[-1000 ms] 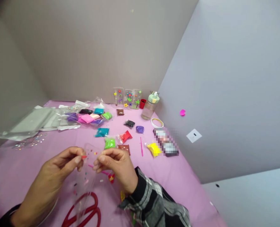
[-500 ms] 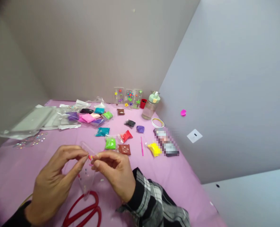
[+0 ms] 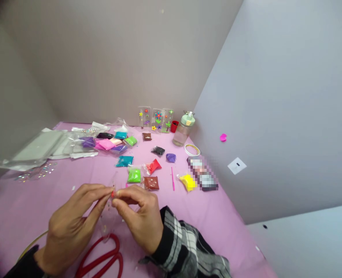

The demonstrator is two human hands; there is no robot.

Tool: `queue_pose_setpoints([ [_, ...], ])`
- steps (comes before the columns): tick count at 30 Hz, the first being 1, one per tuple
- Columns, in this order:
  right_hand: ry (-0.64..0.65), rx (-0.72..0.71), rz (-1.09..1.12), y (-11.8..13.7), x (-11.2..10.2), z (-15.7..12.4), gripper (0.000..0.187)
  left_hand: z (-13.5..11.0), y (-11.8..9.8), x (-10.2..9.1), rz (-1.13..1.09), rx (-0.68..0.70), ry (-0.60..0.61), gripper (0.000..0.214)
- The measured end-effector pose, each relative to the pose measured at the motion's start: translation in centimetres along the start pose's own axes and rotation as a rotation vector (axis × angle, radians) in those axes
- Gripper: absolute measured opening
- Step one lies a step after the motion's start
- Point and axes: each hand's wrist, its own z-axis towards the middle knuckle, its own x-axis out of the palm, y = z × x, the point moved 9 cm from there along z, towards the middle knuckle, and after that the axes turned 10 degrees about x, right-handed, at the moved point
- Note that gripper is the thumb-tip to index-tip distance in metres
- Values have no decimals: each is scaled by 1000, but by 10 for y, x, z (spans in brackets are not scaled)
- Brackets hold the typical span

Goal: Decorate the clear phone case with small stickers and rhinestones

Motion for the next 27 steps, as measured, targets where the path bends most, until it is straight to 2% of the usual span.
queue_pose_setpoints([
  [10,-22,-23,-40,0,-3,-1,10,1,-2,4,-77,-32,37,32],
  [14,-10,-84,-97,7,-1,-3,12,1,-1,0,-59,-22,29,29],
  [21,-4,-187,-174,15,0,-6,11,5,-5,-3,-27,18,118,25],
  [24,10,-187,-166,17,0,-6,11,7,-5,-4,-14,17,125,20],
  [27,26,-122,-109,13,0,-4,10,7,-2,-5,-34,-1,126,18],
])
